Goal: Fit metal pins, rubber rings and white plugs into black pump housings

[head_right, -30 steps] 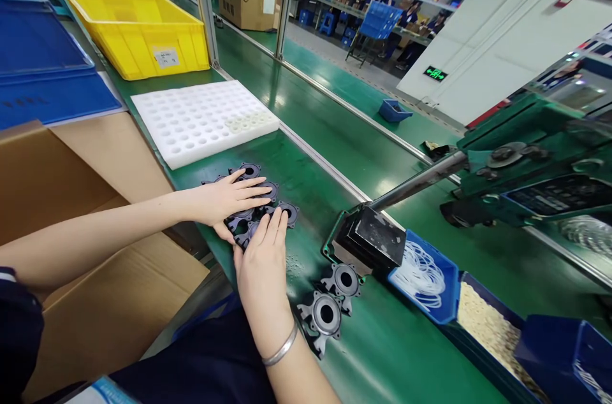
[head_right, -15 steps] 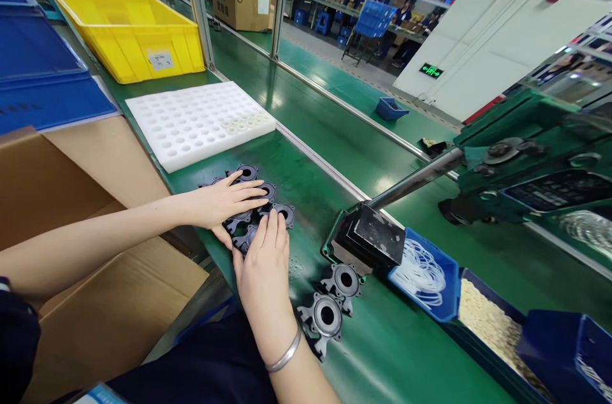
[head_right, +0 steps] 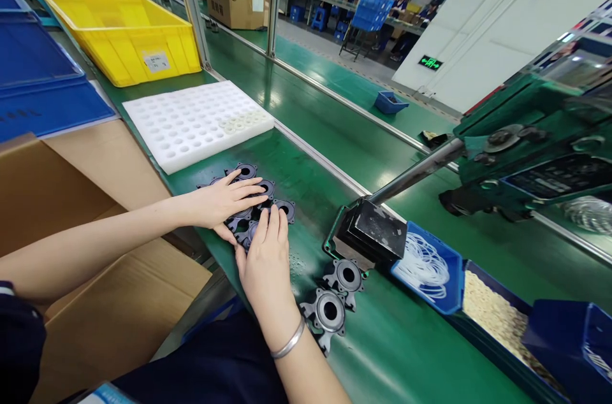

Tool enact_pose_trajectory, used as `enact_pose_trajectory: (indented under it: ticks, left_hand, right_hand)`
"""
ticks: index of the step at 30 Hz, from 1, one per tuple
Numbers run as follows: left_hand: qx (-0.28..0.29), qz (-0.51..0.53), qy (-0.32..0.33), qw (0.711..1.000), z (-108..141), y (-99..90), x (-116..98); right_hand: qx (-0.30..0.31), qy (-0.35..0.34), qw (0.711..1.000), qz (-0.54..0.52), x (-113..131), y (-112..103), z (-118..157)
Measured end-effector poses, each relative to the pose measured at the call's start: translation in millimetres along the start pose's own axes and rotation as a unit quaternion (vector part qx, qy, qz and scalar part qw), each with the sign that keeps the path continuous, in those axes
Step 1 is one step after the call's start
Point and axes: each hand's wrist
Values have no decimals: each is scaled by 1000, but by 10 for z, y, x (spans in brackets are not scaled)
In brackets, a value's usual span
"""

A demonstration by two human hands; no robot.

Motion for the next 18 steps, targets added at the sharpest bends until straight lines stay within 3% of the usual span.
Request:
enact_pose_trajectory:
  ticks: [12,18]
  left_hand:
    - [-1,15,31,999,-23,-8,27]
    - [-8,69,8,998,8,-106,128]
  right_hand:
    - [-6,4,1000,-21,-13,2,9]
    - [-13,-5,1000,-25,-21,27,3]
Point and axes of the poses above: each hand's wrist, its own z-axis away from the middle knuckle, its own y-axis out of the palm, x = y × z, and after that the axes turned 12 degrees about -z, right-handed
